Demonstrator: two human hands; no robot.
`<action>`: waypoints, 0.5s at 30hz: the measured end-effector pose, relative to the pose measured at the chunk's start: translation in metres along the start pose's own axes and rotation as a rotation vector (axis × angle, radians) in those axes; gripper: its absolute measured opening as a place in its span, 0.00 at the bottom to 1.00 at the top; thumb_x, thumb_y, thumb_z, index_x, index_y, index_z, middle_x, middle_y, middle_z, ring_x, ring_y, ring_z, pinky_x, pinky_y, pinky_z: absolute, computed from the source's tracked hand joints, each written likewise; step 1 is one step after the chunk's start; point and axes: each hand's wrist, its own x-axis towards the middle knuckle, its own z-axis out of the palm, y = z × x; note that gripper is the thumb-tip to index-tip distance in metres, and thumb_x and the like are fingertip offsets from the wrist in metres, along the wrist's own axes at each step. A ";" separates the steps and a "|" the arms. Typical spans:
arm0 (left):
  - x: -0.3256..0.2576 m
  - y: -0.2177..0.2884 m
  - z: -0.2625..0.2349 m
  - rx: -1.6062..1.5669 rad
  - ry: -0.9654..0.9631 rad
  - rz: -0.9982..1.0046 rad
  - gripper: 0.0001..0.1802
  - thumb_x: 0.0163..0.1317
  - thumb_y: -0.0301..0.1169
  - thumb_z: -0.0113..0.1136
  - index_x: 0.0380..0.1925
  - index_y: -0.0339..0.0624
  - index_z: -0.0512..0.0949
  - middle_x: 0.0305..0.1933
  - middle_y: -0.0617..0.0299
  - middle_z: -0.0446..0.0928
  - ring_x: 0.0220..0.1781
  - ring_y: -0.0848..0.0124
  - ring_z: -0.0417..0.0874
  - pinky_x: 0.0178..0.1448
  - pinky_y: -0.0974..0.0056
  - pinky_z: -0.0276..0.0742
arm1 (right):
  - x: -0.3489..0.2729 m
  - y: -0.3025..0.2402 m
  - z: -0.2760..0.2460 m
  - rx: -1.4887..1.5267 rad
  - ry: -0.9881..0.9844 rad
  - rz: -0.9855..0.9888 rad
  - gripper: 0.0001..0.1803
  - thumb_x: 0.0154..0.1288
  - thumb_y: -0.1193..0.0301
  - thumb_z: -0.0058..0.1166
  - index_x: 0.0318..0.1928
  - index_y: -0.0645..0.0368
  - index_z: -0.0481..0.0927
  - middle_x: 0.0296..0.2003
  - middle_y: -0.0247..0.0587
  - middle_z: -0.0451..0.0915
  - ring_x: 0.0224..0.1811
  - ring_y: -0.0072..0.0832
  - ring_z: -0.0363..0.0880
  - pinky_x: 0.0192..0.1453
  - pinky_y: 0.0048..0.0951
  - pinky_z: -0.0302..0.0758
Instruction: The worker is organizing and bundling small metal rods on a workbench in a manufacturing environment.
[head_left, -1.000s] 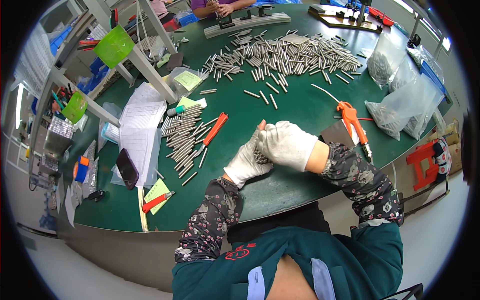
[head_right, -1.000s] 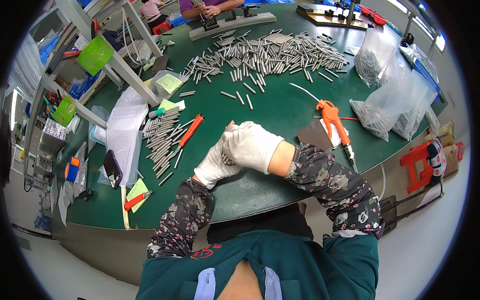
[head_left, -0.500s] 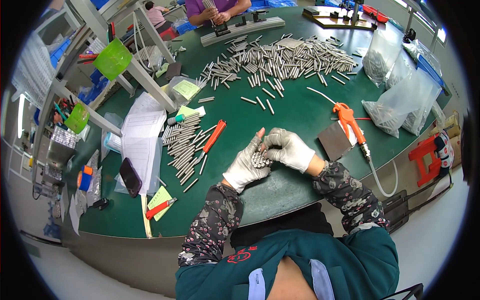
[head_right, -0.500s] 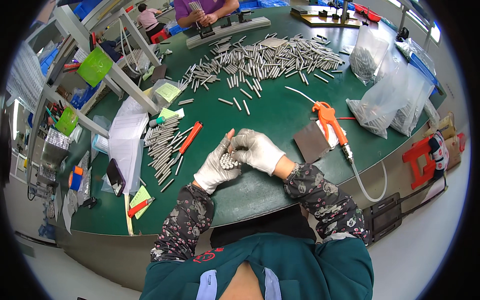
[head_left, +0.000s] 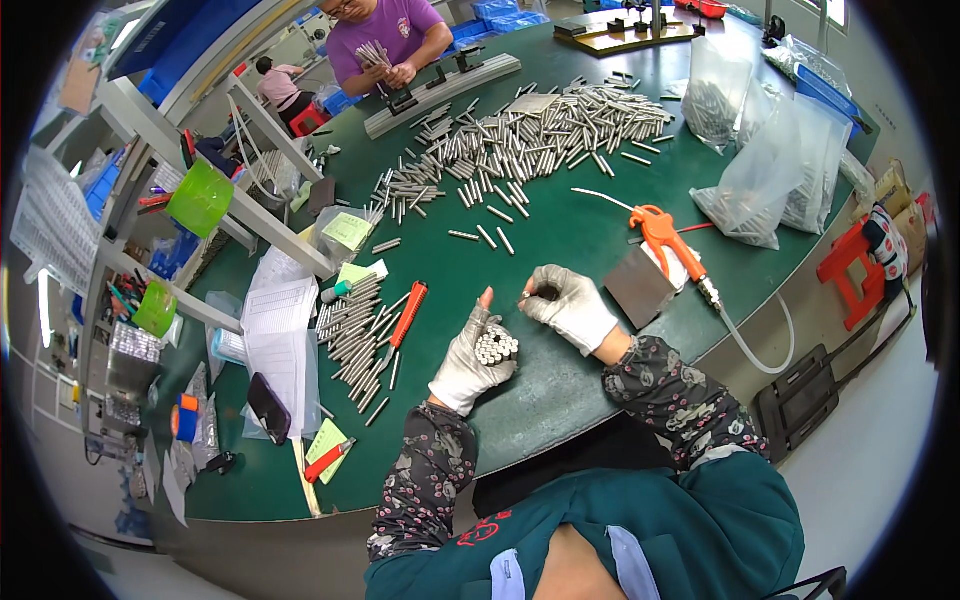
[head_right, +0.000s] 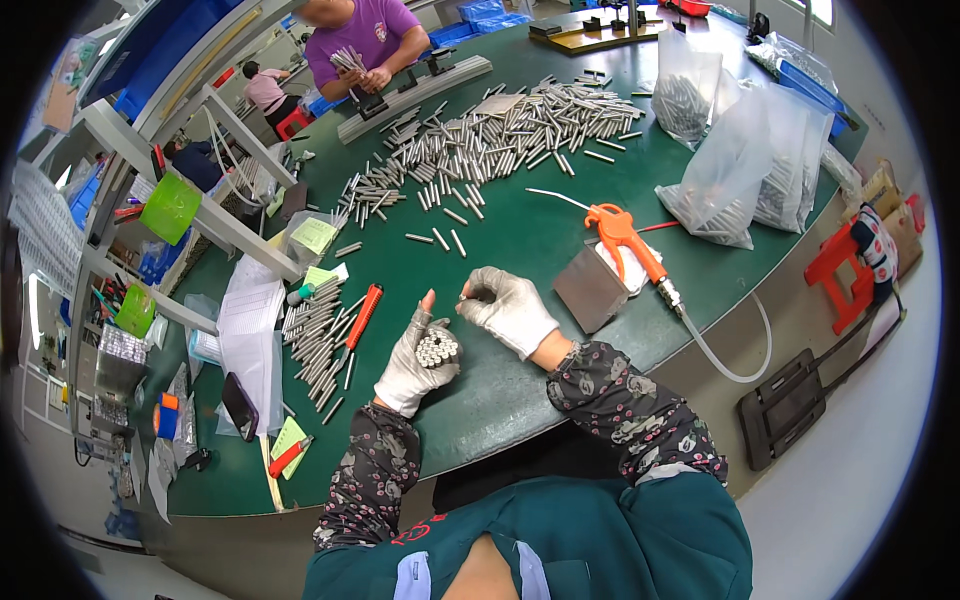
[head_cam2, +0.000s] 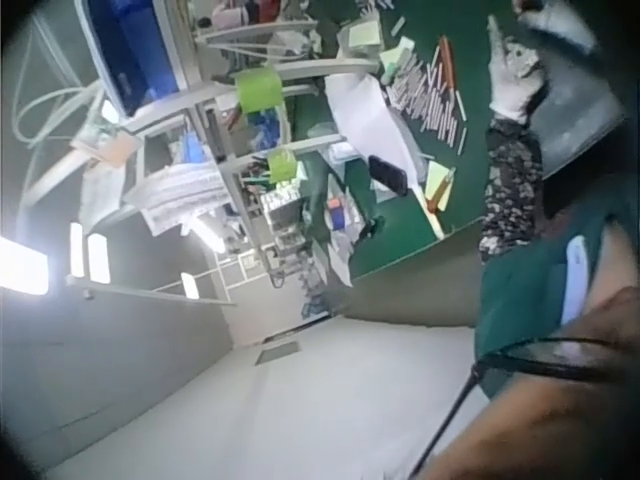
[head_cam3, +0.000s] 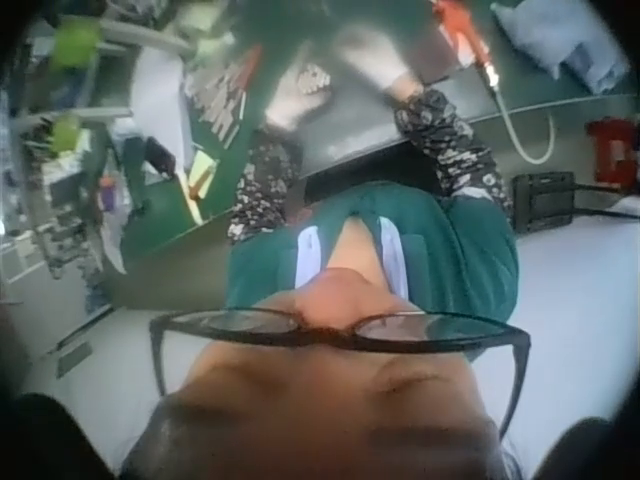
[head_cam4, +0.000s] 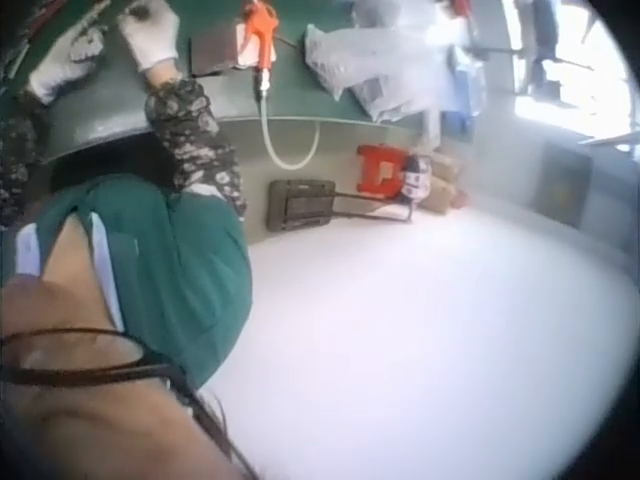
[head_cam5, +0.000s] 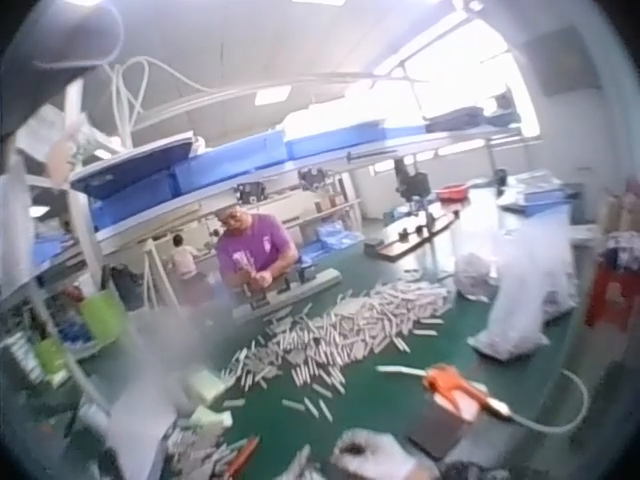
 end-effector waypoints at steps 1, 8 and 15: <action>0.000 0.001 0.001 -0.005 0.015 -0.014 0.53 0.36 0.21 0.62 0.65 0.45 0.47 0.30 0.68 0.72 0.35 0.77 0.73 0.57 0.70 0.63 | 0.000 0.003 0.000 0.003 0.002 0.002 0.10 0.48 0.76 0.60 0.31 0.65 0.74 0.25 0.35 0.75 0.29 0.17 0.72 0.36 0.19 0.71; 0.000 0.002 0.001 -0.038 0.009 -0.020 0.54 0.36 0.21 0.62 0.65 0.44 0.46 0.27 0.70 0.72 0.32 0.80 0.73 0.60 0.68 0.60 | -0.001 0.002 -0.001 -0.058 0.001 -0.068 0.10 0.48 0.78 0.60 0.28 0.61 0.71 0.25 0.29 0.73 0.29 0.15 0.70 0.36 0.17 0.70; 0.000 -0.002 0.000 -0.032 0.001 0.000 0.54 0.36 0.21 0.63 0.66 0.45 0.45 0.27 0.70 0.72 0.32 0.79 0.73 0.60 0.69 0.59 | -0.003 0.002 0.001 -0.072 0.015 -0.078 0.11 0.47 0.77 0.62 0.27 0.62 0.71 0.25 0.29 0.72 0.28 0.15 0.69 0.35 0.18 0.70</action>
